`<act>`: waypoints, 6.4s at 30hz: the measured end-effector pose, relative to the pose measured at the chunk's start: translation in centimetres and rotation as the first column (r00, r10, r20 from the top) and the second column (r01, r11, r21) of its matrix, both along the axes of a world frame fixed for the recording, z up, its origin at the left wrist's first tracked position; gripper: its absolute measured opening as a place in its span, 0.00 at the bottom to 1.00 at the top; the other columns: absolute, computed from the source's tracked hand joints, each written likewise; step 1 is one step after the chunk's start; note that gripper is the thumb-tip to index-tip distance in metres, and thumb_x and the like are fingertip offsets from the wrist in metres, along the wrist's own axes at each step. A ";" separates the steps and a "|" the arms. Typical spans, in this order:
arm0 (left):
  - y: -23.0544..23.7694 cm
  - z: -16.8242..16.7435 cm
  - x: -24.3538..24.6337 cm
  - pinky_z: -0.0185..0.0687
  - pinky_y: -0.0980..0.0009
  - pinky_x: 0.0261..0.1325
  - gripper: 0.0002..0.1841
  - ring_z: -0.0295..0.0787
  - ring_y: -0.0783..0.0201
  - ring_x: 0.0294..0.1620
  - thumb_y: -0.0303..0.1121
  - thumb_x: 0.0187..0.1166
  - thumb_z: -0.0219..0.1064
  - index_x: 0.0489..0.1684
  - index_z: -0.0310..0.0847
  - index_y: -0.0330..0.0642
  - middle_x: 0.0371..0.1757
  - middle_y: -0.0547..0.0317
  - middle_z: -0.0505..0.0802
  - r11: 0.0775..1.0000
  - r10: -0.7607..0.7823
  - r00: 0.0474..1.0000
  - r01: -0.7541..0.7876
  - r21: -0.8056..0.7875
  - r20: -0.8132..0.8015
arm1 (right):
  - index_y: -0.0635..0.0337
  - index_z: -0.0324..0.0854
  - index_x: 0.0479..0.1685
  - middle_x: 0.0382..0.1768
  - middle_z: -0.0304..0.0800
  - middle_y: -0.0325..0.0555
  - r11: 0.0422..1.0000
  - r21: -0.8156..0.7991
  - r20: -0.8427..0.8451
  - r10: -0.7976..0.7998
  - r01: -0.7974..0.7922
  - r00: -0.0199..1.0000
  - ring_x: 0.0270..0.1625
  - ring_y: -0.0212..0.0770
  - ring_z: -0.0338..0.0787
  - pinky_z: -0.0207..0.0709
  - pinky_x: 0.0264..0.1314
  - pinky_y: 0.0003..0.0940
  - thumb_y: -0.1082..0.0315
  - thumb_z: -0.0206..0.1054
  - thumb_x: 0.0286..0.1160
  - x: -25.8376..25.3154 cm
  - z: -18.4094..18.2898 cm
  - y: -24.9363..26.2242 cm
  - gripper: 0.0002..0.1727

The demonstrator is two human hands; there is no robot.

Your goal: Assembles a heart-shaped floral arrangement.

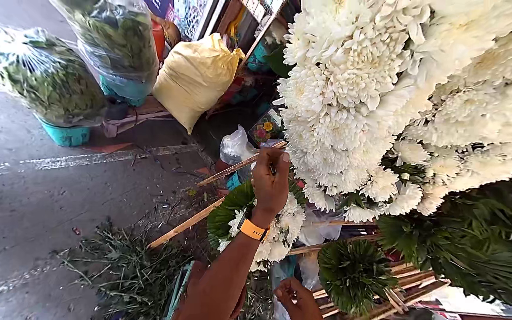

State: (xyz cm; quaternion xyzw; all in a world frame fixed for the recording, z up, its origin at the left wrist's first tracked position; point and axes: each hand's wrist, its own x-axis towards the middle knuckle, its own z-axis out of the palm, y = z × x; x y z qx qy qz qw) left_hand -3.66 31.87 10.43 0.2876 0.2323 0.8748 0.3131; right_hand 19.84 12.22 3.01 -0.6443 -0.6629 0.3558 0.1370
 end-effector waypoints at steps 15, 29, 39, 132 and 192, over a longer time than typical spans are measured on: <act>-4.6 3.3 -19.0 0.76 0.35 0.59 0.21 0.84 0.34 0.58 0.23 0.83 0.57 0.75 0.76 0.41 0.57 0.35 0.87 0.797 0.107 0.262 -0.600 -0.075 -0.959 | 0.57 0.77 0.72 0.58 0.88 0.45 0.958 0.284 -0.816 0.220 0.038 0.535 0.47 0.38 0.91 0.88 0.49 0.36 0.62 0.55 0.91 -27.3 11.7 17.7 0.18; -1.8 16.3 -20.7 0.70 0.40 0.54 0.08 0.82 0.32 0.55 0.20 0.79 0.58 0.48 0.82 0.31 0.52 0.30 0.86 0.678 0.135 -0.745 -0.411 0.610 -0.653 | 0.54 0.77 0.58 0.49 0.85 0.41 0.996 -0.083 -0.948 -0.068 0.036 -0.310 0.50 0.36 0.88 0.86 0.53 0.34 0.68 0.60 0.88 -35.8 17.2 22.2 0.07; -0.8 17.8 -18.3 0.71 0.34 0.57 0.06 0.80 0.25 0.64 0.18 0.79 0.55 0.42 0.78 0.24 0.54 0.22 0.86 0.665 -0.126 -0.735 -0.561 0.493 -0.667 | 0.57 0.76 0.57 0.44 0.83 0.38 0.997 0.082 -0.994 0.081 -0.011 -0.070 0.43 0.31 0.85 0.83 0.47 0.26 0.71 0.57 0.88 -33.0 17.5 20.2 0.07; -33.1 -5.6 21.5 0.89 0.68 0.45 0.13 0.91 0.70 0.39 0.30 0.81 0.56 0.52 0.85 0.35 0.44 0.59 0.94 0.783 -0.195 0.696 -0.315 -0.537 -0.692 | 0.66 0.87 0.50 0.52 0.95 0.48 0.892 0.452 -0.856 0.442 -0.027 0.269 0.56 0.39 0.94 0.88 0.64 0.37 0.71 0.60 0.86 11.4 -0.4 -7.5 0.10; -33.5 -7.8 -0.6 0.81 0.76 0.42 0.15 0.82 0.74 0.37 0.37 0.82 0.61 0.41 0.87 0.32 0.39 0.53 0.87 0.678 0.171 0.623 -0.637 -0.367 -0.763 | 0.48 0.93 0.39 0.87 0.66 0.57 0.063 0.994 -0.097 0.105 0.091 0.990 0.91 0.72 0.53 0.46 0.87 0.73 0.63 0.73 0.69 -14.7 21.7 20.0 0.05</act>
